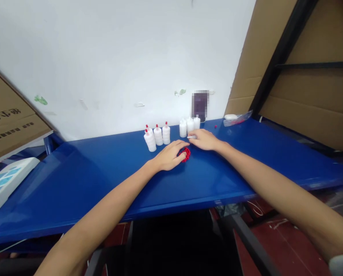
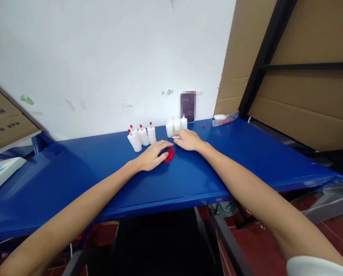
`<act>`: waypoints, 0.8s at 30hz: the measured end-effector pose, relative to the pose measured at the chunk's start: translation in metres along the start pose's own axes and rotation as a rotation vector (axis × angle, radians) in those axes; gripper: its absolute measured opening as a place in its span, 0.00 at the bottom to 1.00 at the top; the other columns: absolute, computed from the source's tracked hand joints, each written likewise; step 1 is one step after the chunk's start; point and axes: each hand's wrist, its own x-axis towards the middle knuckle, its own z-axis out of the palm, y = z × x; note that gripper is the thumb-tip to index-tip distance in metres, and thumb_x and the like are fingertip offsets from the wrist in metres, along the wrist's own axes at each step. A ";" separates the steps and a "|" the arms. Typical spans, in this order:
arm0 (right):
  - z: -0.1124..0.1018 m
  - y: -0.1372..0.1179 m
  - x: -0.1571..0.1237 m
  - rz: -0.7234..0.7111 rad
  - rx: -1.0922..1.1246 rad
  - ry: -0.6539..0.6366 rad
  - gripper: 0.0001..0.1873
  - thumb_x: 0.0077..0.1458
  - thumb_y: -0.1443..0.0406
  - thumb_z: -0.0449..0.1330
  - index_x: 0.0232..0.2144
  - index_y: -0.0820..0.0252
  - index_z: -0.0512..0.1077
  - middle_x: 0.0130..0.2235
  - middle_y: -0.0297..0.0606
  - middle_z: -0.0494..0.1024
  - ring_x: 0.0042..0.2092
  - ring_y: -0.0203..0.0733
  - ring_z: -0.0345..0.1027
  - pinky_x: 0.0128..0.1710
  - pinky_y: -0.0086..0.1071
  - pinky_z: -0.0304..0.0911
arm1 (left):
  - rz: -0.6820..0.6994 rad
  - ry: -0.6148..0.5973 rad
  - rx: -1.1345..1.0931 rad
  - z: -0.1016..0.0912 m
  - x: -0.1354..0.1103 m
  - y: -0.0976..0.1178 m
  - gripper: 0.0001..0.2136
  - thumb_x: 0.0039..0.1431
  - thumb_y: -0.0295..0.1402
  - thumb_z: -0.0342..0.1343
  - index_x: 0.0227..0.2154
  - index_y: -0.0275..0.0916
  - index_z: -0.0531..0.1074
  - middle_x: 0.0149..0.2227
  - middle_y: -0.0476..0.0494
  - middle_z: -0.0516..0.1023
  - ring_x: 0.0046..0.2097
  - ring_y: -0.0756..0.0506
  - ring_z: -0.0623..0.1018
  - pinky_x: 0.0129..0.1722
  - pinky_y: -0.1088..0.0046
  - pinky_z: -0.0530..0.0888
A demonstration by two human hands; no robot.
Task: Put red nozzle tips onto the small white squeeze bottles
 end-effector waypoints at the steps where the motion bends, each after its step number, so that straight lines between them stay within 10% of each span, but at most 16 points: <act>1: 0.000 0.000 0.000 -0.003 -0.001 -0.003 0.17 0.60 0.60 0.54 0.45 0.53 0.79 0.48 0.40 0.83 0.50 0.53 0.75 0.45 0.37 0.64 | 0.000 -0.007 0.001 0.001 0.000 0.001 0.21 0.69 0.36 0.44 0.61 0.36 0.67 0.62 0.34 0.71 0.63 0.38 0.71 0.66 0.54 0.67; 24: 0.002 0.006 0.003 -0.054 0.001 -0.023 0.14 0.60 0.60 0.54 0.43 0.54 0.78 0.47 0.40 0.83 0.49 0.53 0.75 0.44 0.36 0.63 | 0.068 -0.029 0.223 -0.002 -0.006 0.013 0.19 0.70 0.35 0.43 0.52 0.35 0.75 0.54 0.34 0.79 0.57 0.36 0.78 0.59 0.55 0.73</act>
